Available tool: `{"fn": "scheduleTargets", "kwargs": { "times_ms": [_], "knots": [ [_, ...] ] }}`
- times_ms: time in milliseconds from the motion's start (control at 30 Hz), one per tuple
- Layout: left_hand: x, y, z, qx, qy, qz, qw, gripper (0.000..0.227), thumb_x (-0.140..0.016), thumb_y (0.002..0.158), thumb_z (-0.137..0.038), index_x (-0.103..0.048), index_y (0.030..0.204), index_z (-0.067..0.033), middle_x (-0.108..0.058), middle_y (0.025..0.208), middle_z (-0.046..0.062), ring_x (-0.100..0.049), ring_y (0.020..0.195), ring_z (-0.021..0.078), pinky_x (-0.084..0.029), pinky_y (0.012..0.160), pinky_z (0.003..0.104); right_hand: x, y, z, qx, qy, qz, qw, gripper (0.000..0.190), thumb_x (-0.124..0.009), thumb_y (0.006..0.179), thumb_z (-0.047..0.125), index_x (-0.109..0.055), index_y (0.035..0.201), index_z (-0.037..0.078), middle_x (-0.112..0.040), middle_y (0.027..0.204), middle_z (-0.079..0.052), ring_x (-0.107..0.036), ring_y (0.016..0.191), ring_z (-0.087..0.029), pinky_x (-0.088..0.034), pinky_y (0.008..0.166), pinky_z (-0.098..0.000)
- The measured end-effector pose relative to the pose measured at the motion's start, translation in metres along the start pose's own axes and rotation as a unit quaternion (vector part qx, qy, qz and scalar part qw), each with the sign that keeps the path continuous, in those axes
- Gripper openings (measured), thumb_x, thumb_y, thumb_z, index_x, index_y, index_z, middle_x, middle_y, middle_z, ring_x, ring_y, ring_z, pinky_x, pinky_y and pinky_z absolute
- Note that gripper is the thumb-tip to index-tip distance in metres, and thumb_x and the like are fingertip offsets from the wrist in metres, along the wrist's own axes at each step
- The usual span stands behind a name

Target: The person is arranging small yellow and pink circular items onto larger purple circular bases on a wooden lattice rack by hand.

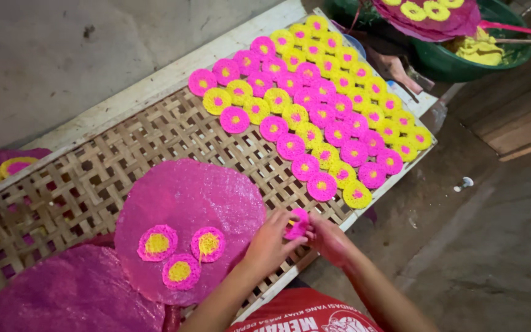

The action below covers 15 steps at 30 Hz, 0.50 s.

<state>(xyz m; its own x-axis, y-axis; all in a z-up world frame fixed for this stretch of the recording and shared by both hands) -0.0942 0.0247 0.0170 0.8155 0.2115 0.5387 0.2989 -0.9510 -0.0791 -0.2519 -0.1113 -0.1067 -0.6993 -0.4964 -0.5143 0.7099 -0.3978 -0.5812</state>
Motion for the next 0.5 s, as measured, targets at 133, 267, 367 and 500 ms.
{"fn": "scheduleTargets", "kwargs": {
  "times_ms": [133, 267, 367, 500],
  "knots": [
    [0.027, -0.024, 0.046, 0.036, 0.051, -0.132, 0.989, 0.039, -0.073, 0.092, -0.023, -0.063, 0.128, -0.0124, -0.062, 0.137, 0.012, -0.060, 0.128, 0.0308, -0.049, 0.109, 0.044, 0.048, 0.009, 0.010, 0.054, -0.224, -0.136, 0.964, 0.029, -0.068, 0.095, 0.025, -0.075, 0.120, 0.012, -0.070, 0.086, -0.003, -0.057, 0.077, -0.015, -0.047, 0.070, -0.0288],
    [0.064, -0.044, 0.118, 0.152, 0.324, -0.117, 0.927, 0.065, -0.077, 0.083, -0.027, -0.052, 0.136, -0.0005, -0.050, 0.144, 0.024, -0.052, 0.129, 0.0388, -0.041, 0.108, 0.052, 0.098, 0.020, 0.030, 0.177, -0.371, -0.192, 0.891, 0.025, -0.070, 0.092, 0.019, -0.071, 0.112, 0.005, -0.072, 0.090, -0.005, -0.064, 0.082, -0.016, -0.053, 0.074, -0.0314],
    [0.067, -0.060, 0.148, 0.186, 0.222, -0.109, 0.951, 0.060, -0.072, 0.086, -0.021, -0.051, 0.139, -0.0011, -0.055, 0.139, 0.021, -0.055, 0.127, 0.0383, -0.048, 0.106, 0.045, 0.120, 0.021, 0.032, 0.165, -0.515, -0.264, 0.799, 0.027, -0.072, 0.095, 0.022, -0.069, 0.109, -0.001, -0.070, 0.089, -0.015, -0.065, 0.083, -0.026, -0.053, 0.075, -0.0376],
    [0.067, -0.063, 0.163, 0.197, 0.217, -0.099, 0.951, 0.054, -0.071, 0.092, -0.027, -0.054, 0.137, -0.0024, -0.059, 0.134, 0.020, -0.057, 0.125, 0.0352, -0.048, 0.107, 0.047, 0.110, 0.010, 0.035, 0.346, -0.616, -0.297, 0.642, 0.034, -0.078, 0.084, 0.018, -0.067, 0.111, 0.000, -0.068, 0.105, -0.022, -0.066, 0.097, -0.039, -0.054, 0.084, -0.0446]
  ]
}}
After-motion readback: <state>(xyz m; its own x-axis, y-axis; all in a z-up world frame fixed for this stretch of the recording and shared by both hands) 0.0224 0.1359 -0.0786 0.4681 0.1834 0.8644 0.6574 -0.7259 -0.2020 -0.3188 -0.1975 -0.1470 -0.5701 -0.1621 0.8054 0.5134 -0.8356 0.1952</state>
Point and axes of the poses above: each hand's wrist, its own y-axis towards the middle knuckle, its own x-axis out of the back of the hand, z = x × y, the point moved 2 cm from there along y, towards the middle knuckle
